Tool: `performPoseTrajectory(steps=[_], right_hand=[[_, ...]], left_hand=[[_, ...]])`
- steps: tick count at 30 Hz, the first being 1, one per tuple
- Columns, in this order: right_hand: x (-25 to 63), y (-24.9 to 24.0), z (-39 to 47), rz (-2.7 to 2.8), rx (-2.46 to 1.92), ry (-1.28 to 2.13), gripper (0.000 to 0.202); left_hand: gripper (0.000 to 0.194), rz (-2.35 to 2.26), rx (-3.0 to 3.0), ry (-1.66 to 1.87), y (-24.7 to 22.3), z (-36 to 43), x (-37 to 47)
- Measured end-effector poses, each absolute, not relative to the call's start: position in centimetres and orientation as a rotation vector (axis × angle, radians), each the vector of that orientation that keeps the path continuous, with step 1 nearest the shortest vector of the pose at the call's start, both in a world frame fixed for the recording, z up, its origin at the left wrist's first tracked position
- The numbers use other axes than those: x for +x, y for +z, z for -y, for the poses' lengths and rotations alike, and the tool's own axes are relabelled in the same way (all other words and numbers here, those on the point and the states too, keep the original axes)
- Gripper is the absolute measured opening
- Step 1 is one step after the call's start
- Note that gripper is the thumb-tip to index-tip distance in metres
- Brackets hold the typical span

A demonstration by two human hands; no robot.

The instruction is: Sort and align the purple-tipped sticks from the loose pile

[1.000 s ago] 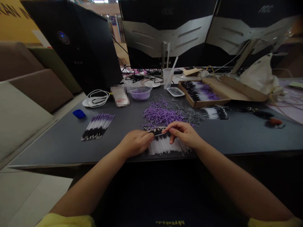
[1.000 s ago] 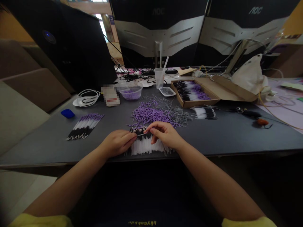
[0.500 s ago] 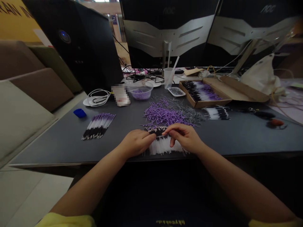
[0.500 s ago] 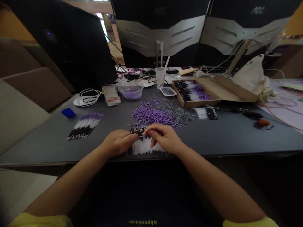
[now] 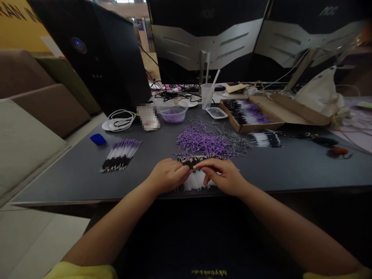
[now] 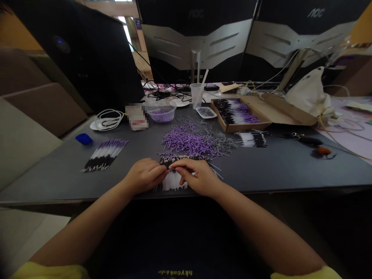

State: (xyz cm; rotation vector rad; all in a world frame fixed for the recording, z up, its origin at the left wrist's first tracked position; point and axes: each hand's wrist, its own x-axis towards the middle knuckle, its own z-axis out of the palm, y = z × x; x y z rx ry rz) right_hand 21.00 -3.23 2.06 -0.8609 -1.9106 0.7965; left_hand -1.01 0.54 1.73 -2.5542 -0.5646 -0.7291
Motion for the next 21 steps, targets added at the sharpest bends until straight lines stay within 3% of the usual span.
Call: performPoseTrajectory(steps=[8, 21], right_hand=[[21.3, 2.3, 3.0, 2.076, -0.952, 0.403, 0.017], [21.4, 1.9, 2.9, 2.084, -0.832, 0.530, 0.021]], left_hand=[[0.018, 0.593, -2.533, -0.757, 1.3, -0.7, -1.2], [0.016, 0.568, -2.602, -0.815, 0.9, -0.9, -1.4]])
